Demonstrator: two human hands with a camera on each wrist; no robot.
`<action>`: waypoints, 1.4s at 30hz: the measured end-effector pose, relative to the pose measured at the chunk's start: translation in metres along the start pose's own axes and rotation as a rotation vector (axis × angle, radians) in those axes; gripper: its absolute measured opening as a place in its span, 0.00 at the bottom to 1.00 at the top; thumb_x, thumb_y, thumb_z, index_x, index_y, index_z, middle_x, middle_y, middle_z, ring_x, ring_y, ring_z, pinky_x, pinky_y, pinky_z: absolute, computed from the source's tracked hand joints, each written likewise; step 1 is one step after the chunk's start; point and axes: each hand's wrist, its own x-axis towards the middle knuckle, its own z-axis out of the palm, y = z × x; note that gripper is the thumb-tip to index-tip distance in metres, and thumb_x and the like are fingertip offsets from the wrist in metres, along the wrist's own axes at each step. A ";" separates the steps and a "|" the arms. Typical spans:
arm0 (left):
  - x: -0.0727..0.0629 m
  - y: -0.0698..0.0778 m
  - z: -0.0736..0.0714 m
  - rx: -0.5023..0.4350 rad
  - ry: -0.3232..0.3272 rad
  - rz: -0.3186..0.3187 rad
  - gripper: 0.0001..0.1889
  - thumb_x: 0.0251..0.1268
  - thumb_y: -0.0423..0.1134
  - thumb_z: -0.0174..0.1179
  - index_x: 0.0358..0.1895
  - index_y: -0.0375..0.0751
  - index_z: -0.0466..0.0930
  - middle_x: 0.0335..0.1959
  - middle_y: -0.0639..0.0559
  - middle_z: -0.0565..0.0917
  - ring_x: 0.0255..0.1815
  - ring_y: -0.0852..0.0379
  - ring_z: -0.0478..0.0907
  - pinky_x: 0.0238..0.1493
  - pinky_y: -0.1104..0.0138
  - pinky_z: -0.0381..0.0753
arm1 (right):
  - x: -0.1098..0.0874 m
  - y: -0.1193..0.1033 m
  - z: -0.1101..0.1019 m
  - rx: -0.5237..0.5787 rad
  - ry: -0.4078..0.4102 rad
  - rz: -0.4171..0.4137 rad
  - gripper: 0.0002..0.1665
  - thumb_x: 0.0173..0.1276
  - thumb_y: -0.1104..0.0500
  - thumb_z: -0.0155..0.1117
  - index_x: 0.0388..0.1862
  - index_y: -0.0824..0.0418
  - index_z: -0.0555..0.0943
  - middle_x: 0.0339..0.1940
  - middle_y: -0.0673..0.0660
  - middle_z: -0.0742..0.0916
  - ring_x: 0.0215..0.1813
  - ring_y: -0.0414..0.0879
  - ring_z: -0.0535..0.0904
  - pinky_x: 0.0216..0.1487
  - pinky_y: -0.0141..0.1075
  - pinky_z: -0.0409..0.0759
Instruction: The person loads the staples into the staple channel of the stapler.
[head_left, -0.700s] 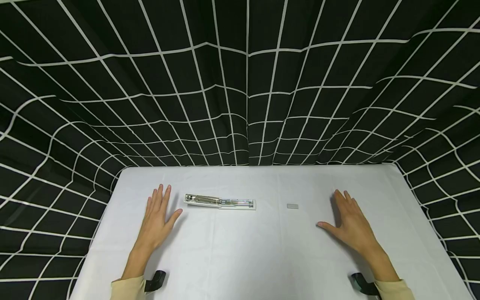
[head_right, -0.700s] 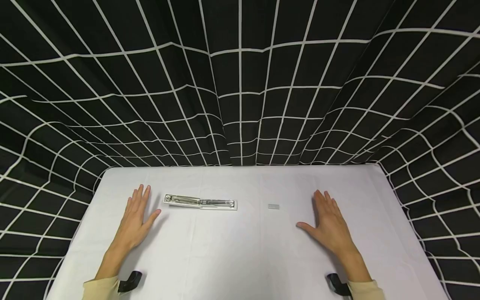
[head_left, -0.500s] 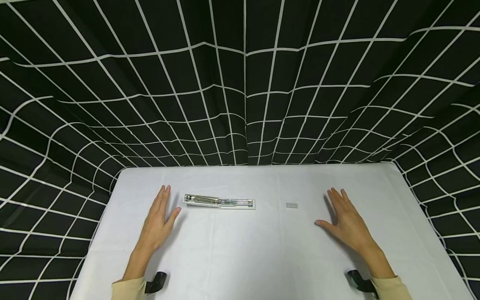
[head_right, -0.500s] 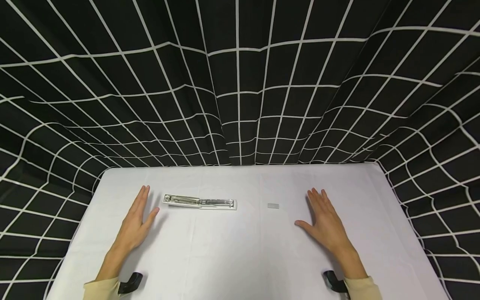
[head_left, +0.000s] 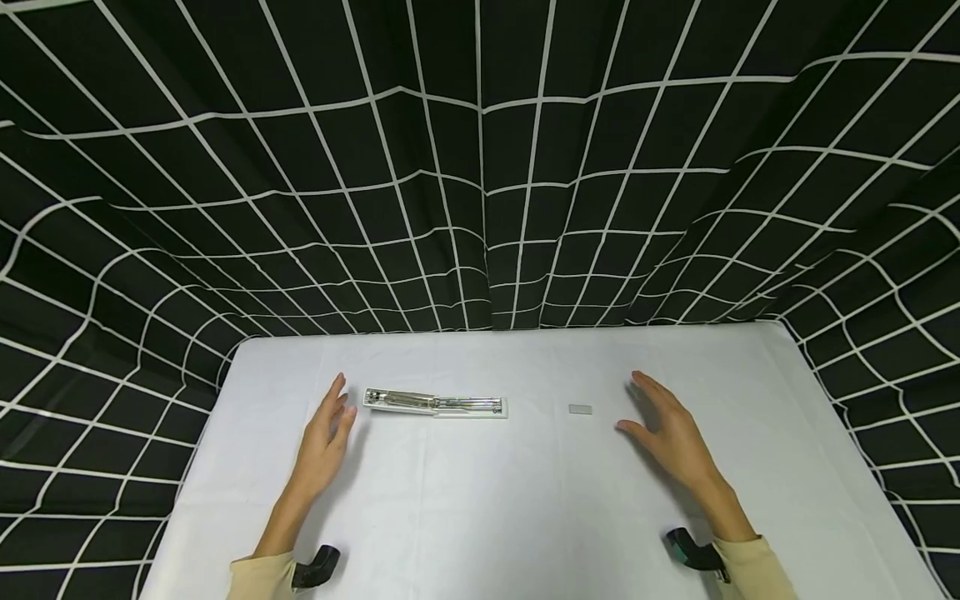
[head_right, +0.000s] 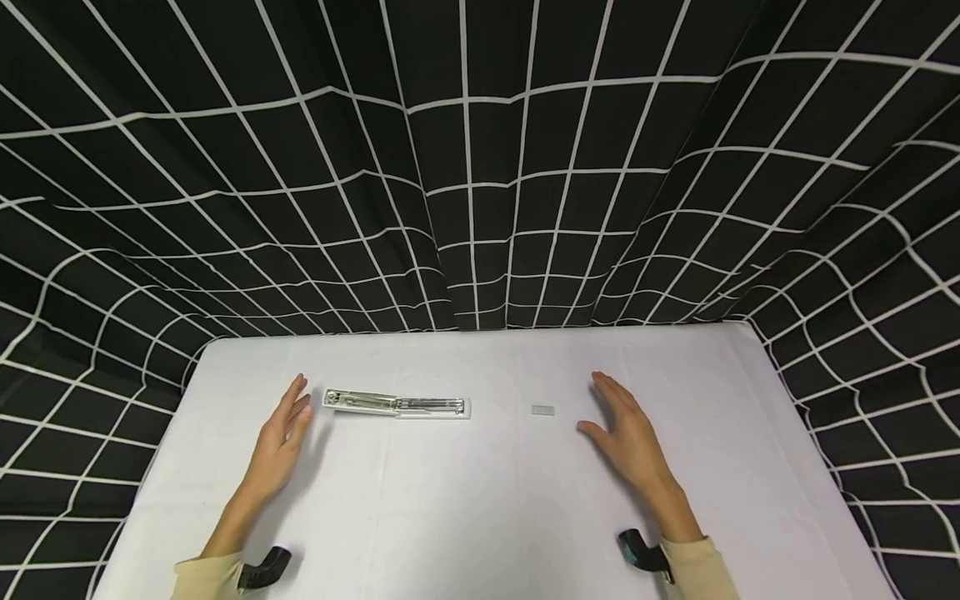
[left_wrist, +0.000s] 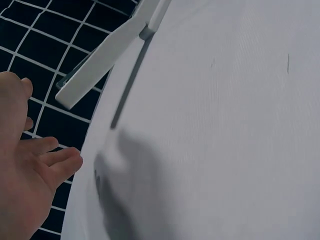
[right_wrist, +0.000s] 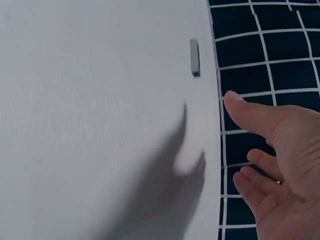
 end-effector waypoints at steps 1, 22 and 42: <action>0.000 0.000 0.001 -0.015 0.004 -0.001 0.30 0.80 0.39 0.45 0.79 0.40 0.46 0.75 0.35 0.57 0.70 0.33 0.63 0.69 0.44 0.67 | 0.001 -0.001 0.002 0.002 0.003 -0.003 0.46 0.54 0.63 0.78 0.71 0.67 0.67 0.68 0.69 0.73 0.66 0.68 0.69 0.64 0.62 0.70; 0.003 0.009 0.015 -0.728 0.075 -0.213 0.28 0.79 0.33 0.45 0.75 0.28 0.49 0.70 0.25 0.62 0.51 0.63 0.81 0.65 0.58 0.74 | 0.007 -0.009 0.025 0.347 -0.018 0.055 0.28 0.58 0.73 0.71 0.59 0.71 0.76 0.41 0.65 0.88 0.39 0.39 0.85 0.36 0.20 0.82; 0.011 -0.002 0.037 -0.984 0.189 -0.296 0.25 0.77 0.31 0.47 0.71 0.22 0.56 0.54 0.46 0.79 0.52 0.54 0.82 0.61 0.53 0.79 | 0.017 -0.015 0.048 0.280 0.003 0.074 0.26 0.53 0.75 0.73 0.53 0.69 0.81 0.39 0.60 0.89 0.36 0.42 0.84 0.32 0.19 0.80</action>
